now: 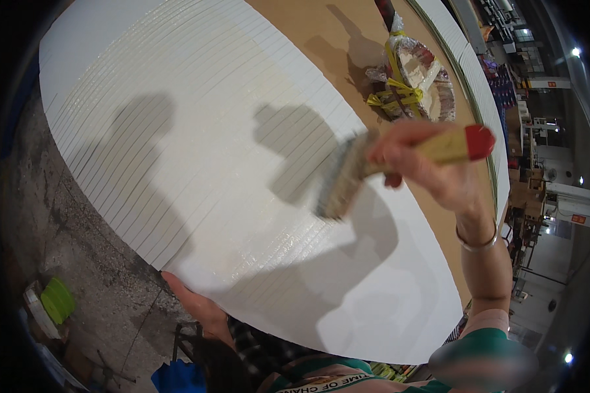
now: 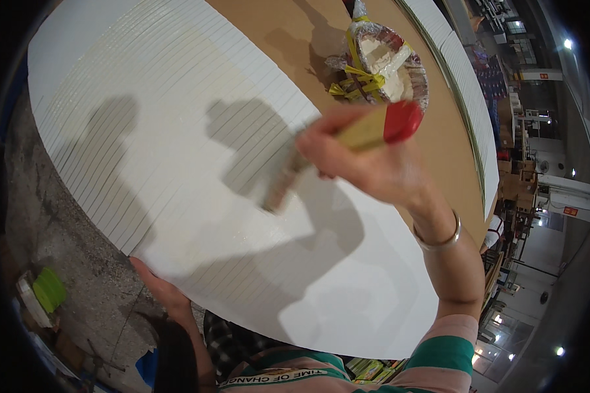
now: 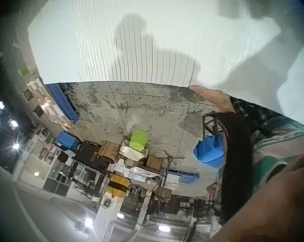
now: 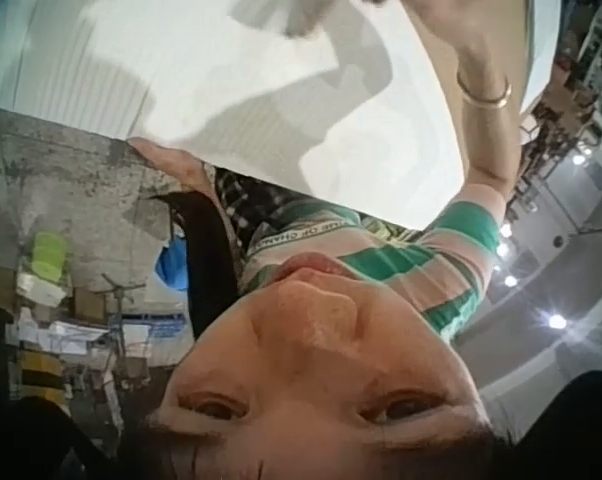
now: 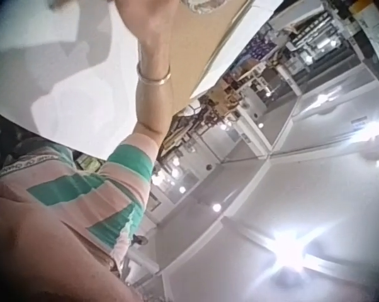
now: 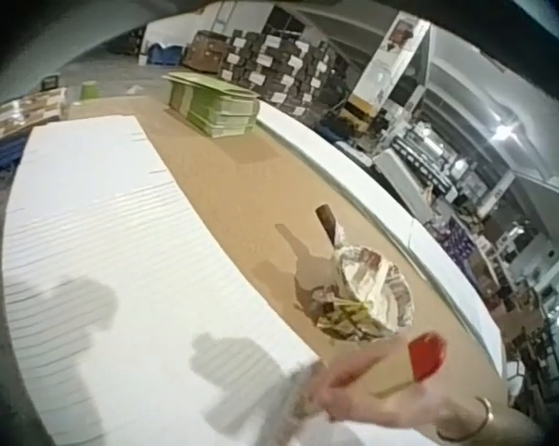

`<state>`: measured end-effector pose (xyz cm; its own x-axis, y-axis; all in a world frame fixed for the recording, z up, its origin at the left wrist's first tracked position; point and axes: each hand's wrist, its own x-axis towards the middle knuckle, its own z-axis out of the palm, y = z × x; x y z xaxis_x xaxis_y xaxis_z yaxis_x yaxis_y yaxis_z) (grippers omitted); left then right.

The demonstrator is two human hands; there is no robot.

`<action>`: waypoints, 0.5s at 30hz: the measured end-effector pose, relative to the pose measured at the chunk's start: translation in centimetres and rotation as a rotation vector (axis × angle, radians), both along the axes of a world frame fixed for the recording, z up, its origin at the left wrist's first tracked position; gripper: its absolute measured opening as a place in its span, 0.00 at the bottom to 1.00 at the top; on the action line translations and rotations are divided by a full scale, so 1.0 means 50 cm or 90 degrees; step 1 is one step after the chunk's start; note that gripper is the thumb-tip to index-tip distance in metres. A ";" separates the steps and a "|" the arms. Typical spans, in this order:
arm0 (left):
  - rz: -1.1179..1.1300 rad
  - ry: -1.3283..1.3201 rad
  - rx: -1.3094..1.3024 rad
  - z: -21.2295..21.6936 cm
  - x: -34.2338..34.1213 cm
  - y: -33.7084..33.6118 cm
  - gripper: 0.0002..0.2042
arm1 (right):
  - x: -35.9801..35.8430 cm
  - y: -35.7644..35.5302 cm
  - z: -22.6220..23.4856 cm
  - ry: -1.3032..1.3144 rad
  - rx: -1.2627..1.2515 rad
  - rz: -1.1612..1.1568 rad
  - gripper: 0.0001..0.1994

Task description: Applying a white adhesive or liquid to a large ribbed white board using a wide brush.

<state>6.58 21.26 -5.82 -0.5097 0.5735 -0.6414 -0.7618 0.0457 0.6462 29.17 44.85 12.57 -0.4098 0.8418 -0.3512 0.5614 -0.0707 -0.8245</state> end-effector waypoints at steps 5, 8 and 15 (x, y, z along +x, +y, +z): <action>0.149 -0.447 0.566 -0.082 -0.053 -0.080 0.36 | -0.066 0.042 -0.026 0.063 0.102 -0.001 0.15; 0.077 -0.114 0.186 -0.013 -0.032 -0.045 0.37 | -0.011 0.003 -0.047 -0.028 0.009 0.041 0.16; 0.114 -0.464 0.609 -0.055 -0.040 -0.046 0.37 | -0.067 0.055 -0.029 0.097 0.130 -0.039 0.15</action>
<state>4.59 18.97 -8.58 -0.3258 0.9305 -0.1673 -0.9074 -0.3574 -0.2212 25.83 47.58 11.14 -0.3904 0.9141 -0.1094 0.4293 0.0756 -0.9000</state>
